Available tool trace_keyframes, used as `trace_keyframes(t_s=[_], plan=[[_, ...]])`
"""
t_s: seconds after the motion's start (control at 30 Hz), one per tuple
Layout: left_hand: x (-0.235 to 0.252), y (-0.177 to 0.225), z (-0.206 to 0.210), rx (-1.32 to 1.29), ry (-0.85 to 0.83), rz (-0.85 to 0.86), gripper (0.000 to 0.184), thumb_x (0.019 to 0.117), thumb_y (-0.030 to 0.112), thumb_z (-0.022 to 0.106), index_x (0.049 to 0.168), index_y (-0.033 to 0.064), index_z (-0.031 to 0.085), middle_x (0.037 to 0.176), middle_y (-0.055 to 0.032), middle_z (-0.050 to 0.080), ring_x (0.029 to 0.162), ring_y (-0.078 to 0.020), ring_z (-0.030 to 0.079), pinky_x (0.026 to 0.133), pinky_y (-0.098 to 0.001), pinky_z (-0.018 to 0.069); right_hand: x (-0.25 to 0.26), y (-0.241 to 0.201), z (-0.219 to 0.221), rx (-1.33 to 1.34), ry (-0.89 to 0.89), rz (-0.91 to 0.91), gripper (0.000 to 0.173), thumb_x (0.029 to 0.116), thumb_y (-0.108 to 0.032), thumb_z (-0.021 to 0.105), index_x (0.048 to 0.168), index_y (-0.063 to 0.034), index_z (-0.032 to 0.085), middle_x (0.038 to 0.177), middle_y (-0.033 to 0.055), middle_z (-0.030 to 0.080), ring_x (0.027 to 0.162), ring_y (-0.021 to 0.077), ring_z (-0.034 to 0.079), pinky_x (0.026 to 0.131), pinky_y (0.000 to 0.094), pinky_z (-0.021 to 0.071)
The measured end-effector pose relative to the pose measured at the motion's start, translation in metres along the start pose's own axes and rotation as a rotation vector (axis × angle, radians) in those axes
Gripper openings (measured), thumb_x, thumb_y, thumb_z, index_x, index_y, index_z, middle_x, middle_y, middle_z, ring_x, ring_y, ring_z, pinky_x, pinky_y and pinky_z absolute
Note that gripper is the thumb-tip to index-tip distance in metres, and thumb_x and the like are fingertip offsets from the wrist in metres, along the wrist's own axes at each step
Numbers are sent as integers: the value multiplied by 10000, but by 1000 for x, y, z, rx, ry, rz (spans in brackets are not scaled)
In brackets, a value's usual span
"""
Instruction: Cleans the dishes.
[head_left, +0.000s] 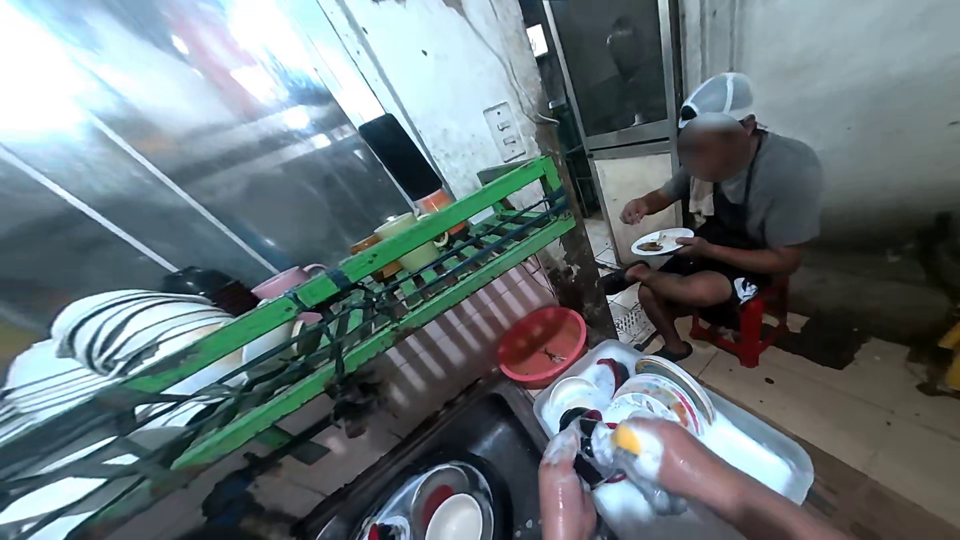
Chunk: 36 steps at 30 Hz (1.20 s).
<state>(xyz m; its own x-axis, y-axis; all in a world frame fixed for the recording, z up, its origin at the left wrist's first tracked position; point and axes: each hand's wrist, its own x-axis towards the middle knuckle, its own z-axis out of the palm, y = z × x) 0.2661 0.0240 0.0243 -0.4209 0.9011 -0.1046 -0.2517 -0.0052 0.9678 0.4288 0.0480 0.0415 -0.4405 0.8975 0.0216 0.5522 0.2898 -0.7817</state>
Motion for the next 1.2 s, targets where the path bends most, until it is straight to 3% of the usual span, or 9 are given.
trace_keyframes(t_s=[0.2,0.27,0.37,0.53,0.67,0.83,0.93,1.07,1.2], plan=[[-30,2,23,423,-133,135,380,1015,-3,483,1368,-143,503,1337,-279,582,1234,-265,581,1078,-383,459,6,-9,26,350,457,102,556,899,-244,711,1343,63,578,1258,205,671,1187,238,648,1053,392,511],[-38,-2,20,524,-222,271,398,994,-2,489,1349,-179,516,1342,-317,583,1272,-314,578,1117,-400,433,7,-4,17,566,367,285,439,995,-82,571,1393,90,501,1298,244,613,1191,262,612,1035,418,498],[-46,-6,16,549,-257,414,390,985,17,527,1313,-193,548,1315,-328,608,1271,-329,599,1122,-398,440,8,4,12,734,315,470,390,1089,-94,395,1447,54,444,1368,223,564,1223,246,585,1038,416,492],[-16,3,19,227,-28,118,315,1038,72,496,1292,-98,576,1184,-210,648,1060,-193,640,955,-339,530,4,-12,58,743,587,219,566,898,-60,707,1396,93,484,1242,186,654,1123,159,654,984,313,548],[-18,6,19,152,-41,72,318,1033,67,484,1285,-107,571,1157,-201,650,1014,-170,642,914,-327,539,8,1,39,774,483,303,466,985,26,508,1441,87,429,1294,209,600,1151,191,617,996,351,524],[-3,19,23,-111,95,-87,187,1060,84,453,1073,-11,613,840,-80,644,724,-130,645,653,-298,569,0,-6,47,255,426,-98,464,857,-150,758,1255,68,657,1179,222,715,1106,306,702,1003,463,548],[9,18,5,-143,26,-68,254,1072,89,448,1155,-67,630,1005,-152,672,899,-186,664,819,-350,573,7,14,31,300,366,21,479,856,-201,776,1256,37,661,1178,180,716,1120,244,684,1020,421,537],[17,11,1,-252,-15,-44,245,1061,71,432,1155,-69,610,1040,-158,672,951,-204,673,860,-378,580,9,16,-2,566,310,289,495,872,-145,764,1309,12,591,1156,108,685,1050,125,661,936,309,554],[4,14,15,-35,-25,13,214,1035,34,473,1152,-79,612,999,-122,658,892,-134,651,815,-305,565,24,3,-17,221,92,281,536,867,-198,772,1339,2,612,1272,193,663,1214,274,623,1074,460,473]])
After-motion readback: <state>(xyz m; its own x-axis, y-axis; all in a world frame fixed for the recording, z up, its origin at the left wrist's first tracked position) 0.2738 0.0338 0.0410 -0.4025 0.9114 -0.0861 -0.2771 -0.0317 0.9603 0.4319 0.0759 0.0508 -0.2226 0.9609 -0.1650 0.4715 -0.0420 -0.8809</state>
